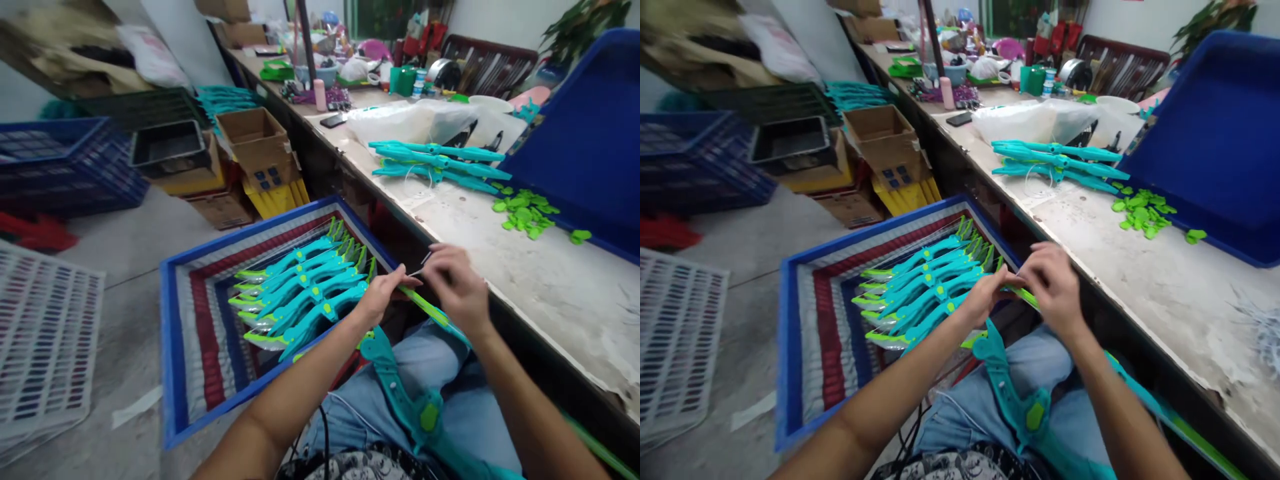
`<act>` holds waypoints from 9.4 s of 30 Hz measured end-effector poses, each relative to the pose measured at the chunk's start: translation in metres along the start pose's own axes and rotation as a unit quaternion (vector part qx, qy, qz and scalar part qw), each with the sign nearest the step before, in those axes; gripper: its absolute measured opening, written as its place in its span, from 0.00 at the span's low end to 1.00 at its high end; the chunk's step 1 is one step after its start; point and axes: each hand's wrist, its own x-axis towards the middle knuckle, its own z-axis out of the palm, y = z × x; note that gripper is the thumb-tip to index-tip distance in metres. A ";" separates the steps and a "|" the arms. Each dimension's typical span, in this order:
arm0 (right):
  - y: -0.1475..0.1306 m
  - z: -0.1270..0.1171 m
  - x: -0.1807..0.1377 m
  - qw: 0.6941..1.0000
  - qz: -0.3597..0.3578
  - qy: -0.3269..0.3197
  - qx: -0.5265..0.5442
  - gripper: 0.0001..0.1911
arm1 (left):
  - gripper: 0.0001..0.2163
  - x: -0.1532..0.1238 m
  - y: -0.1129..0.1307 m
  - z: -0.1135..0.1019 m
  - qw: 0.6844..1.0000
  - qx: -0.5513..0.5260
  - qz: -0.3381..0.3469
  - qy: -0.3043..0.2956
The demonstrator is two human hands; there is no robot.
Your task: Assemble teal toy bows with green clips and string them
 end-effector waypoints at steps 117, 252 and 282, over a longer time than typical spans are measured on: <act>0.024 0.081 -0.156 0.769 0.450 -0.186 0.414 0.22 | 0.08 -0.085 0.027 -0.055 0.963 0.253 0.031 0.084; -0.072 0.071 -0.096 0.987 0.118 0.050 0.095 0.05 | 0.09 -0.093 0.030 -0.024 0.969 0.185 0.032 0.158; -0.045 0.054 -0.097 0.997 -0.062 -0.017 -0.030 0.09 | 0.06 -0.085 0.035 -0.028 0.982 0.176 -0.049 0.038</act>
